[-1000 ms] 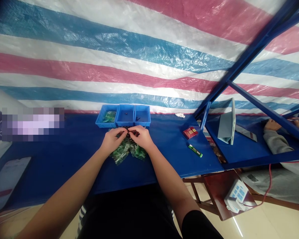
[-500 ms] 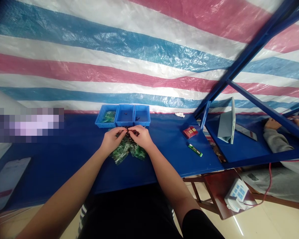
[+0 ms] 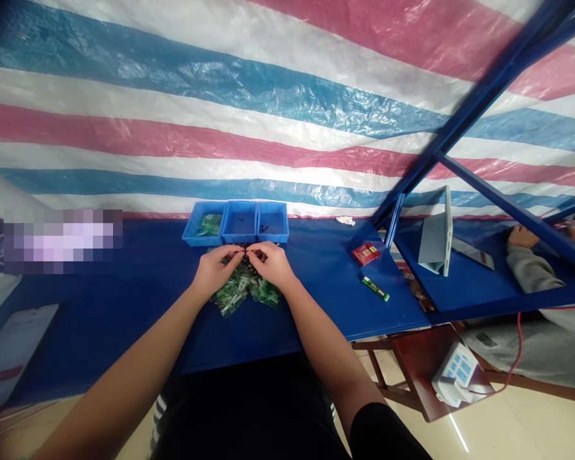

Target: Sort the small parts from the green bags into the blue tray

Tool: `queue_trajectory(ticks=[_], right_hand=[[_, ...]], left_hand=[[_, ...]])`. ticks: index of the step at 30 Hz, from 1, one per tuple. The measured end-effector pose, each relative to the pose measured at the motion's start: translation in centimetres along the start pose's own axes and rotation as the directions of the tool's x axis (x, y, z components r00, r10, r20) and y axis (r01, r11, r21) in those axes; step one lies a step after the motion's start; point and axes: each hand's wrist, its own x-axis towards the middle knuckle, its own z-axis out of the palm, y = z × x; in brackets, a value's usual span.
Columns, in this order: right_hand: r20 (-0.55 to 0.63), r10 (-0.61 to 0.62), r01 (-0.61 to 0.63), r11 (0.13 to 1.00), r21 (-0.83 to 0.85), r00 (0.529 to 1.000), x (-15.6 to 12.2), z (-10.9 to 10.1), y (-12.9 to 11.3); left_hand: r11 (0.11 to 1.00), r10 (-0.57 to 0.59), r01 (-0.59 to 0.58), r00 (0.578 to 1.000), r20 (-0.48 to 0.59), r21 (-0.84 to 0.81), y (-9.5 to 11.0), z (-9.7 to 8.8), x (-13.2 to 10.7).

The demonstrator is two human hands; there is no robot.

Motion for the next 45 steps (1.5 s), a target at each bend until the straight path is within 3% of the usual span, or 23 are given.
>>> queue_trajectory(ticks=[23, 45], right_hand=[[0.032, -0.022, 0.022, 1.0, -0.001, 0.999, 0.0, -0.03, -0.07], [0.002, -0.017, 0.017, 0.998, -0.052, 1.0, 0.03, 0.01, 0.01]], left_hand=[[1.0, -0.01, 0.011, 0.999, 0.037, -0.012, 0.2, -0.15, 0.01], [1.0, -0.018, 0.018, 1.0, -0.005, -0.026, -0.06, 0.13, -0.06]])
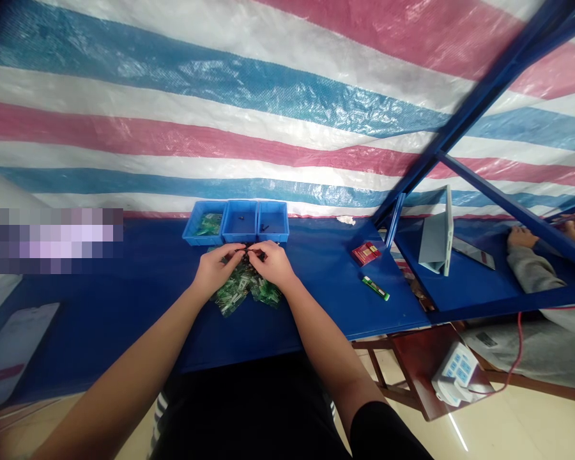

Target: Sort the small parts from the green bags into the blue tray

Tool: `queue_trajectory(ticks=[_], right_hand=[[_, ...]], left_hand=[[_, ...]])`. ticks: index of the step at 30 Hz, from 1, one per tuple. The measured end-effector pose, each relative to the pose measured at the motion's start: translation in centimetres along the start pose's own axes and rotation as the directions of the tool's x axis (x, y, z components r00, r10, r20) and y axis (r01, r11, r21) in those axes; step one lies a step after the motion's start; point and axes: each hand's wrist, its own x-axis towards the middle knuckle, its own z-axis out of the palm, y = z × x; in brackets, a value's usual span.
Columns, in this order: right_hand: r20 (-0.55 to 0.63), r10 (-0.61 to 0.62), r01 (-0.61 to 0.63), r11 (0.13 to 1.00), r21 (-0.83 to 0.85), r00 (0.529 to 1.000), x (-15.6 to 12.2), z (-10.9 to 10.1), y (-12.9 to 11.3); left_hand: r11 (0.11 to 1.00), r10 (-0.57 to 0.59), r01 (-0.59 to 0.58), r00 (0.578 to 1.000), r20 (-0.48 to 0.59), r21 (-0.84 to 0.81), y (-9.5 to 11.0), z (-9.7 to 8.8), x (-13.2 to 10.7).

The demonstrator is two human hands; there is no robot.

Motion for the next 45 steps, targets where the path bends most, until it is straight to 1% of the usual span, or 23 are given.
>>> queue_trajectory(ticks=[6, 12, 17, 23, 26, 29, 36, 42, 45], right_hand=[[0.013, 0.001, -0.001, 1.0, 0.028, 1.0, -0.02, 0.02, -0.08], [0.005, 0.01, -0.01, 0.999, 0.043, 1.0, -0.04, 0.16, 0.13], [0.003, -0.005, 0.005, 0.999, 0.034, 1.0, -0.02, -0.01, -0.06], [-0.002, -0.017, 0.017, 0.999, 0.034, 1.0, -0.05, 0.04, -0.04], [-0.001, -0.013, 0.014, 0.999, 0.041, 1.0, -0.08, 0.2, 0.15], [-0.01, -0.035, 0.036, 0.997, 0.07, 0.999, -0.08, 0.29, 0.27], [-0.012, -0.025, 0.026, 0.998, 0.063, 1.0, -0.01, 0.01, -0.01], [-0.009, -0.026, 0.027, 0.998, 0.056, 1.0, 0.0, 0.04, -0.11], [-0.02, -0.04, 0.042, 0.997, 0.059, 0.999, -0.03, 0.04, -0.09]], left_hand=[[1.0, -0.01, 0.01, 1.0, 0.003, -0.001, 0.0, 0.05, -0.03], [1.0, -0.019, 0.019, 0.999, 0.038, 0.004, 0.21, -0.19, 0.01], [0.999, -0.036, 0.036, 0.999, 0.01, 0.005, 0.15, -0.09, -0.04], [1.0, -0.01, 0.01, 1.0, -0.003, 0.012, 0.02, -0.05, -0.02], [1.0, -0.011, 0.01, 1.0, 0.019, 0.021, 0.03, -0.13, 0.05], [1.0, -0.004, 0.003, 0.999, 0.039, 0.019, 0.05, -0.17, 0.07], [1.0, -0.017, 0.017, 1.0, -0.001, -0.002, 0.02, 0.02, -0.09], [1.0, 0.003, -0.004, 1.0, 0.025, 0.014, 0.19, -0.17, 0.04], [1.0, -0.005, 0.005, 0.999, 0.039, 0.011, 0.2, -0.19, 0.03]])
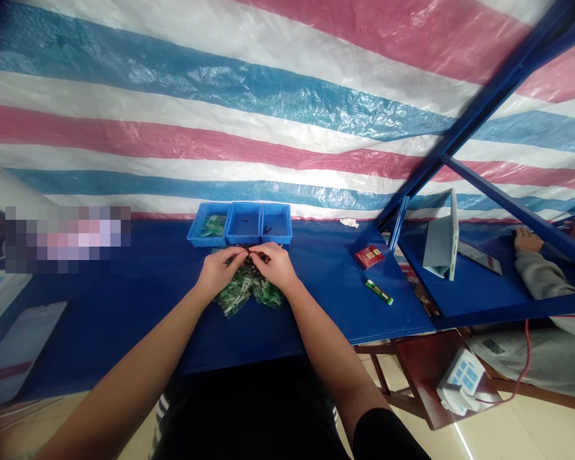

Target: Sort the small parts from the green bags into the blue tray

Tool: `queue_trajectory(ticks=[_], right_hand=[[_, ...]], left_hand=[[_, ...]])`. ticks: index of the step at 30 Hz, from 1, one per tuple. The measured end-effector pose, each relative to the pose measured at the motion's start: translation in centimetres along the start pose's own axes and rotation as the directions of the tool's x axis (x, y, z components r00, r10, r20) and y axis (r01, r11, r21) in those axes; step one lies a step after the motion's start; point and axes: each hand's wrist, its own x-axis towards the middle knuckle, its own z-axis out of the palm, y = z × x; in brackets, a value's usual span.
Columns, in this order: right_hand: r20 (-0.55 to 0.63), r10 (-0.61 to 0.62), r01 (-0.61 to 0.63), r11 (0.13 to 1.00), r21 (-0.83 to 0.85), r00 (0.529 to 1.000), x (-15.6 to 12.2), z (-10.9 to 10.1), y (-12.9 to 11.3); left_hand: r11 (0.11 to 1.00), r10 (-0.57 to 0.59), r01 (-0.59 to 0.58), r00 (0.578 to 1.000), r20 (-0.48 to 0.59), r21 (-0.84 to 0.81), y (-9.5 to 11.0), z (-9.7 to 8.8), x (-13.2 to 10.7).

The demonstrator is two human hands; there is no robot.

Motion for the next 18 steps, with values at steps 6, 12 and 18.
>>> queue_trajectory(ticks=[6, 12, 18], right_hand=[[-0.009, -0.01, 0.01, 1.0, -0.019, 1.0, -0.02, -0.01, 0.06], [-0.016, -0.025, 0.025, 1.0, -0.011, 1.0, 0.02, 0.0, 0.09], [-0.024, -0.018, 0.018, 1.0, -0.005, 1.0, -0.03, 0.06, 0.13]], left_hand=[[1.0, -0.011, 0.01, 0.999, -0.039, -0.012, -0.29, 0.25, -0.06], [1.0, -0.002, 0.001, 0.999, -0.048, -0.019, -0.31, 0.25, -0.06], [1.0, -0.007, 0.006, 0.999, -0.042, -0.02, -0.24, 0.24, -0.11]])
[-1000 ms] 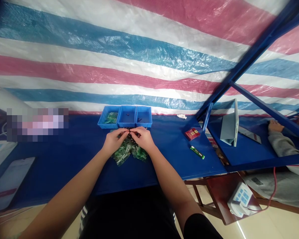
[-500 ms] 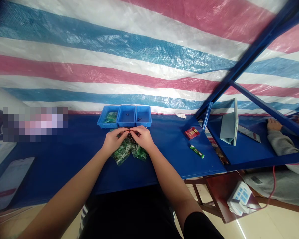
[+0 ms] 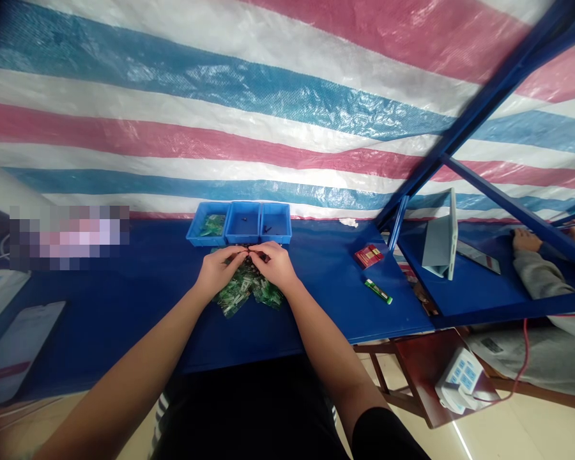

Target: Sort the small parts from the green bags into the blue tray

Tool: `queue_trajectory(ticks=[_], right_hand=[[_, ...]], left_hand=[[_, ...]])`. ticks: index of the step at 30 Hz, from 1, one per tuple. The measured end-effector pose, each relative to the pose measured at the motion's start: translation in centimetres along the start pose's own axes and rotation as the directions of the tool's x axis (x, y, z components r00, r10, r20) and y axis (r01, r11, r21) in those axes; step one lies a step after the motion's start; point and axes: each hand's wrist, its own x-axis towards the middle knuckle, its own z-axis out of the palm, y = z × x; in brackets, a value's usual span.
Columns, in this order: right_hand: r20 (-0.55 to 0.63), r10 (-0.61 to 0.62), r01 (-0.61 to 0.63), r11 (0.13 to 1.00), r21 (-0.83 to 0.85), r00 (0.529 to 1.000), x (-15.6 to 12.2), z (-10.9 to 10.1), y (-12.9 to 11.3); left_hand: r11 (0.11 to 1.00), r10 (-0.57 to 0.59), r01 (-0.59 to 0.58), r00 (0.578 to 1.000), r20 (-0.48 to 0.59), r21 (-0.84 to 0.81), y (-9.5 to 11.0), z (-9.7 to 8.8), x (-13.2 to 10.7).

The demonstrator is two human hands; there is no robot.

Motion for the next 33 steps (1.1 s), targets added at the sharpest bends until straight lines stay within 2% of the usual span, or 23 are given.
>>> queue_trajectory(ticks=[8, 16, 21, 25, 28, 33], right_hand=[[0.021, 0.033, -0.034, 0.999, 0.011, 0.999, 0.01, 0.05, 0.3], [0.0, 0.173, -0.169, 0.966, 0.194, 0.985, 0.06, 0.2, 0.35], [0.034, 0.243, -0.242, 0.927, 0.287, 0.969, -0.03, 0.39, 0.07], [0.092, 0.271, -0.286, 0.891, 0.354, 0.958, 0.01, 0.43, 0.01], [0.094, 0.281, -0.295, 0.873, 0.389, 0.955, 0.05, 0.47, 0.15], [0.124, 0.297, -0.322, 0.865, 0.385, 0.947, 0.05, 0.32, 0.15]], left_hand=[[0.995, 0.055, -0.054, 0.998, 0.009, -0.084, 0.25, -0.18, 0.03], [0.992, 0.125, -0.125, 0.992, 0.018, -0.017, 0.32, -0.2, 0.09], [0.995, 0.098, -0.098, 0.995, -0.003, 0.025, 0.29, -0.17, 0.19], [0.996, 0.092, -0.092, 0.996, -0.022, -0.009, 0.0, -0.09, 0.14], [0.997, 0.073, -0.073, 0.997, -0.005, -0.033, -0.17, -0.08, 0.09], [0.997, 0.063, -0.063, 0.998, -0.01, -0.048, -0.03, -0.27, 0.04]])
